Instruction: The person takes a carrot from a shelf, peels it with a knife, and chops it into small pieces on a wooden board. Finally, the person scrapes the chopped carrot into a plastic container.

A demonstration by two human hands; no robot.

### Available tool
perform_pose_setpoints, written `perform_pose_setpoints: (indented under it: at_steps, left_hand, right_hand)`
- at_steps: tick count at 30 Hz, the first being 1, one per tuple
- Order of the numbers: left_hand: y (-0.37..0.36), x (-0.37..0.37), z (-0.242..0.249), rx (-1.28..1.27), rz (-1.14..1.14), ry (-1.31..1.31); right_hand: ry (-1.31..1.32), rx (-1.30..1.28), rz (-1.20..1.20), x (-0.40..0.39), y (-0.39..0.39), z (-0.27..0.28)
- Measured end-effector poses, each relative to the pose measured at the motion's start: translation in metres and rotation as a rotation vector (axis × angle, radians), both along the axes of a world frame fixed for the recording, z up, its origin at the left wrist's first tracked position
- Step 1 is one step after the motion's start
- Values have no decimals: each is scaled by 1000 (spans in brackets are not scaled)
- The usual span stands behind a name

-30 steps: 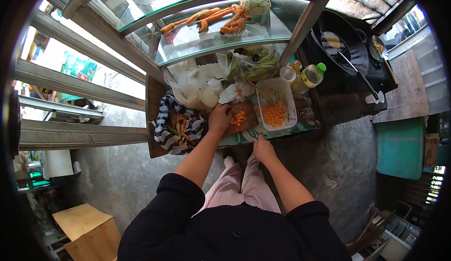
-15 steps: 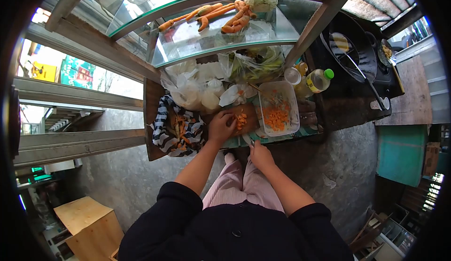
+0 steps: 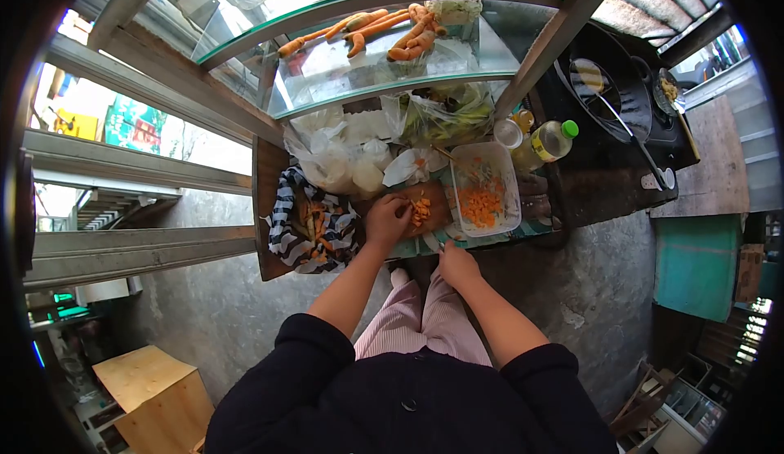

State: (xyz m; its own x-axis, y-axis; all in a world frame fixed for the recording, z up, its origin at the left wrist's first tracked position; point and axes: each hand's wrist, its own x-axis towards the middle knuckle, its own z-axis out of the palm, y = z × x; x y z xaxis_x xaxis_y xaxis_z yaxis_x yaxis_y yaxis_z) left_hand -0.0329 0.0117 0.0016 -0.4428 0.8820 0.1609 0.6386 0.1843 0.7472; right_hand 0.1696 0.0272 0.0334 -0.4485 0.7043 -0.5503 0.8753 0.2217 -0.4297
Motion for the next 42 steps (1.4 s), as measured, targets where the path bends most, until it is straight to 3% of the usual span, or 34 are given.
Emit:
perform_pose_setpoints:
  at_steps: [6, 8, 15, 20, 29, 35, 39, 42]
  left_hand:
    - [1, 0, 2, -32, -10, 20]
    - [1, 0, 4, -56, -7, -20]
    - [-1, -1, 13, -124, -20, -76]
    - [6, 8, 8, -55, -102, 106]
    - [15, 20, 6, -160, -16, 55]
    - [17, 9, 6, -212, -61, -33]
    - [11, 1, 10, -80, -103, -78]
    - [3, 0, 18, -90, -210, 42]
  right_hand:
    - [-84, 3, 13, -1, -2, 0]
    - [209, -113, -64, 7, -4, -20]
    - [145, 9, -94, 15, -15, -8]
    - [103, 73, -128, 17, -5, -12]
    - [-40, 10, -37, 12, 7, 6]
    - [165, 30, -71, 19, 7, -17]
    - [155, 23, -97, 21, 1, 5]
    - [119, -7, -83, 22, -3, 3]
